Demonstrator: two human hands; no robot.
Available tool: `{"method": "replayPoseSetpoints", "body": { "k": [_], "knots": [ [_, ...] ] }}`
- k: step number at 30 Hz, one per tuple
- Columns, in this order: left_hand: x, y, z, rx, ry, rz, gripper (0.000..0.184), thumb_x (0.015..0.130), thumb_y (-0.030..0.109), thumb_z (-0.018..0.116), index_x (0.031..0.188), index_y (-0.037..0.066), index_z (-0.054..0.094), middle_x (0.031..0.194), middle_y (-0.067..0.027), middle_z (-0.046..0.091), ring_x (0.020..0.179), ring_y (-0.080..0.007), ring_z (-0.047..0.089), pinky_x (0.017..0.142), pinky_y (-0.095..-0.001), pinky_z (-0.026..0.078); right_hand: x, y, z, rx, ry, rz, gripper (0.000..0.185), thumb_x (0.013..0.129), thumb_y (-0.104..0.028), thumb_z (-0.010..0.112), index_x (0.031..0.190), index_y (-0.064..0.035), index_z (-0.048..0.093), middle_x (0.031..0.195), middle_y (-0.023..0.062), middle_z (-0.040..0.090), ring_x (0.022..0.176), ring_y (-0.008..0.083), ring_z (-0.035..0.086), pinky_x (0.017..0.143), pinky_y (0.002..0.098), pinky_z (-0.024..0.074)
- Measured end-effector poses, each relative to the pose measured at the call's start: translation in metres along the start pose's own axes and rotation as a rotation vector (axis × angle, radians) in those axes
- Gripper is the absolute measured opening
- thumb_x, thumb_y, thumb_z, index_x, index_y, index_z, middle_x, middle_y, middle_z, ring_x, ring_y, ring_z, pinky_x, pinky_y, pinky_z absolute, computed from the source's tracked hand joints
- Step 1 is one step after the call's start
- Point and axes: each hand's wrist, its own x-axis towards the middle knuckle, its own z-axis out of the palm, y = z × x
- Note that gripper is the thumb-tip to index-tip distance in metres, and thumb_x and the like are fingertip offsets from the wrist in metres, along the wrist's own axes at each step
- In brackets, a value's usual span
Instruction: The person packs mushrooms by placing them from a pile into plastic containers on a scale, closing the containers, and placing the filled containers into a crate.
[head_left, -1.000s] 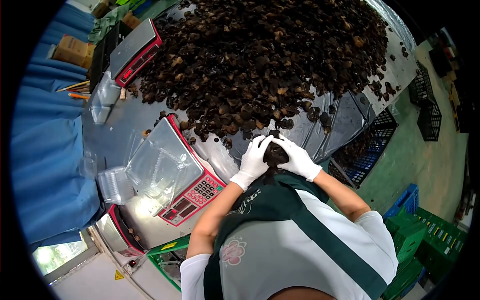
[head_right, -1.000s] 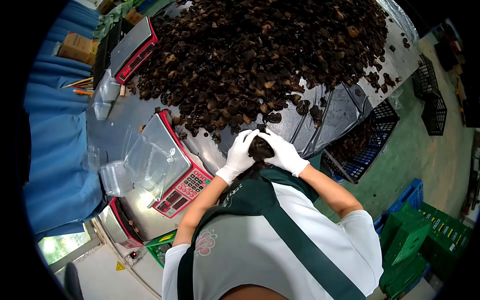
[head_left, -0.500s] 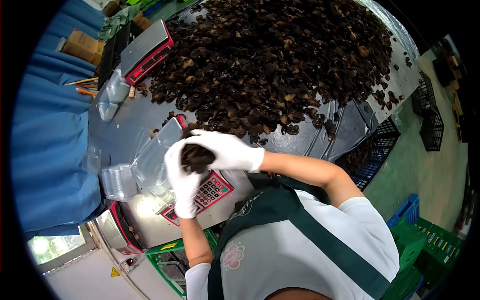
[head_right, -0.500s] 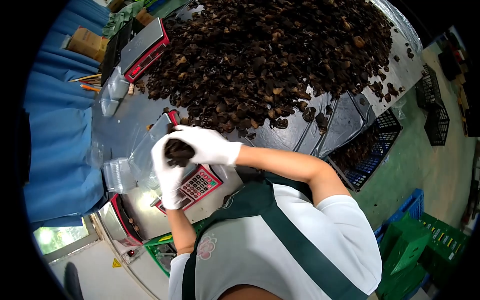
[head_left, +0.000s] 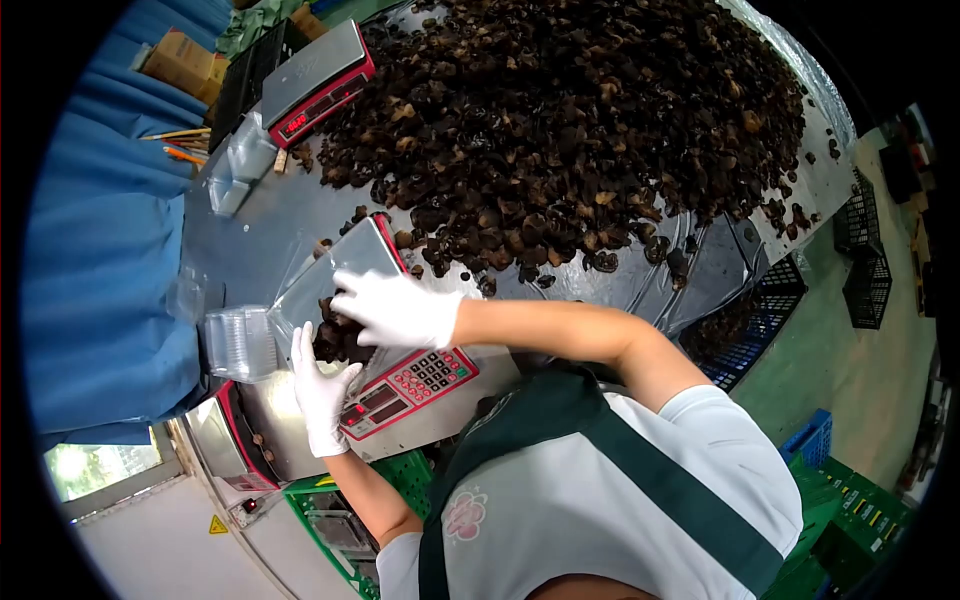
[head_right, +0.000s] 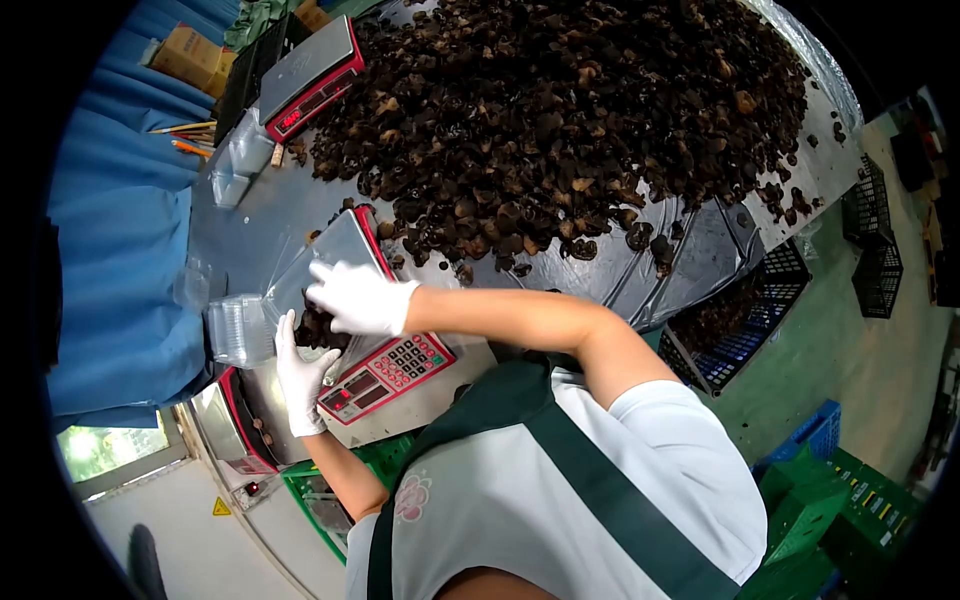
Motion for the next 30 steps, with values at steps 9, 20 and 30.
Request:
{"method": "replayPoseSetpoints", "body": {
  "k": [9, 20, 30],
  "knots": [
    [-0.011, -0.017, -0.017, -0.193, 0.261, -0.187, 0.055, 0.079, 0.011, 0.073, 0.13, 0.006, 0.053, 0.144, -0.0142, 0.041, 0.127, -0.0274, 0.047, 0.104, -0.0389, 0.038, -0.155, 0.107, -0.095, -0.662, -0.082, 0.726, 0.085, 0.061, -0.038, 0.084, 0.132, -0.0109, 0.048, 0.14, 0.025, 0.037, 0.124, 0.0416, 0.043, 0.096, 0.0476, 0.0442],
    [-0.005, -0.07, 0.03, -0.619, 0.434, -0.378, 0.045, 0.088, 0.015, 0.067, 0.129, 0.001, 0.053, 0.138, -0.0138, 0.047, 0.123, -0.0258, 0.048, 0.102, -0.0379, 0.04, -0.248, 0.098, -0.064, -0.502, 0.332, 0.464, 0.023, 0.073, 0.0, 0.068, 0.095, -0.0062, 0.065, 0.116, 0.0088, 0.063, 0.098, 0.0288, 0.058, 0.08, 0.035, 0.0522],
    [0.003, -0.086, 0.041, -0.779, 0.413, -0.406, 0.043, 0.087, 0.014, 0.068, 0.126, 0.003, 0.054, 0.125, -0.012, 0.055, 0.113, -0.0222, 0.054, 0.098, -0.0341, 0.043, -0.205, 0.087, -0.054, -0.397, 0.279, 0.469, 0.032, 0.073, -0.007, 0.072, 0.104, -0.0102, 0.064, 0.118, 0.0095, 0.061, 0.1, 0.0289, 0.057, 0.083, 0.0369, 0.0513]
  ]
}}
